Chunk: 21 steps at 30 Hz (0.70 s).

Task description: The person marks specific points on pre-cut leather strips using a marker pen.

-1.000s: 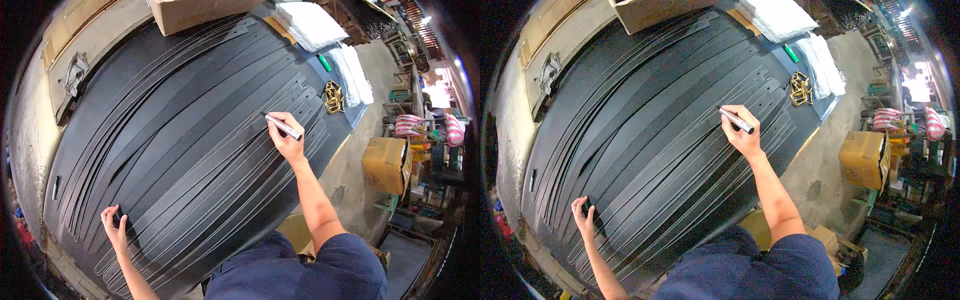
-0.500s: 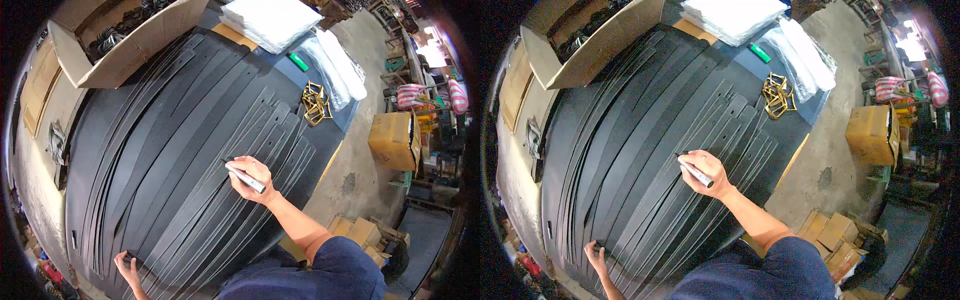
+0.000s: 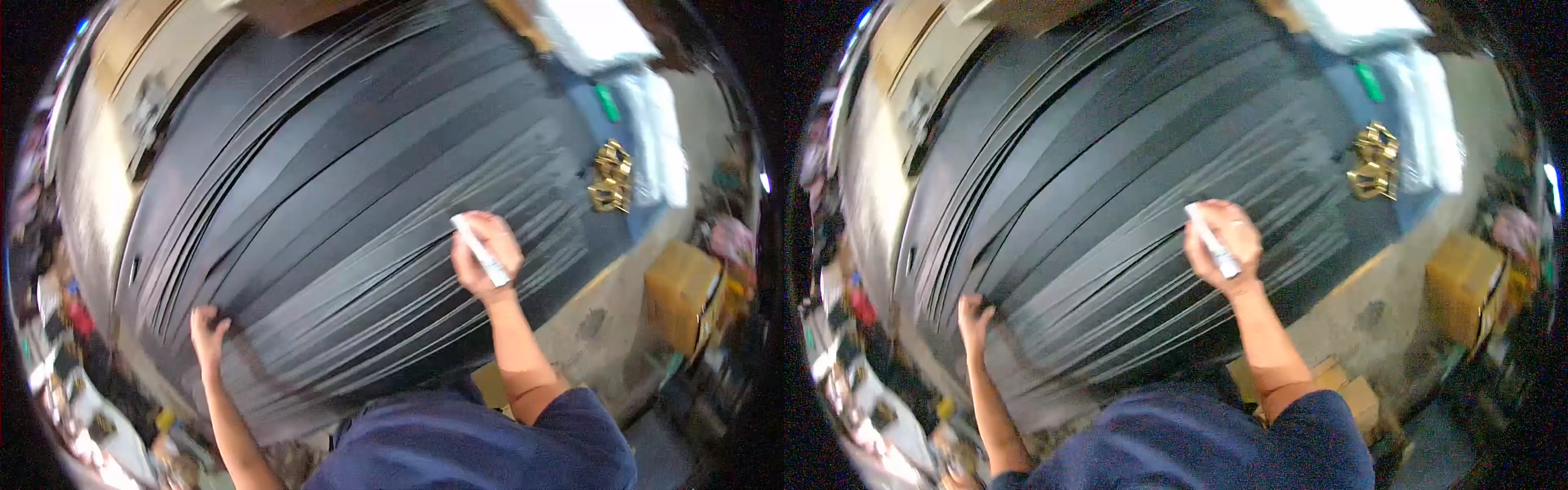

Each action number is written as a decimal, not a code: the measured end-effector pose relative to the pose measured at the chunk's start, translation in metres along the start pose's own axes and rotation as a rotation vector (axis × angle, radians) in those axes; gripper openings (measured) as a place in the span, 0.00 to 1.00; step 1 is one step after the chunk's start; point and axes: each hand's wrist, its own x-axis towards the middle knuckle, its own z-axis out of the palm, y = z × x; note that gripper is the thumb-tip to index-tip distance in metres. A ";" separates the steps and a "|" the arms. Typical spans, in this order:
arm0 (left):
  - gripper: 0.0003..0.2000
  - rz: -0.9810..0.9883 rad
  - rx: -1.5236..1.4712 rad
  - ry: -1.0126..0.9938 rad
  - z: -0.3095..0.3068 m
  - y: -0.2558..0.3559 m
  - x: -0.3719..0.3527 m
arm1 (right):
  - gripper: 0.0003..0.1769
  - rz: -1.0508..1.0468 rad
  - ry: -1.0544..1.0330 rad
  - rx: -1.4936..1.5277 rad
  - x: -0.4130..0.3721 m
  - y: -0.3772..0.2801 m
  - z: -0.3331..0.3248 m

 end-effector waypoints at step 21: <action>0.18 0.013 -0.104 0.490 0.048 0.002 -0.039 | 0.12 0.152 -0.081 -0.001 -0.012 0.011 0.003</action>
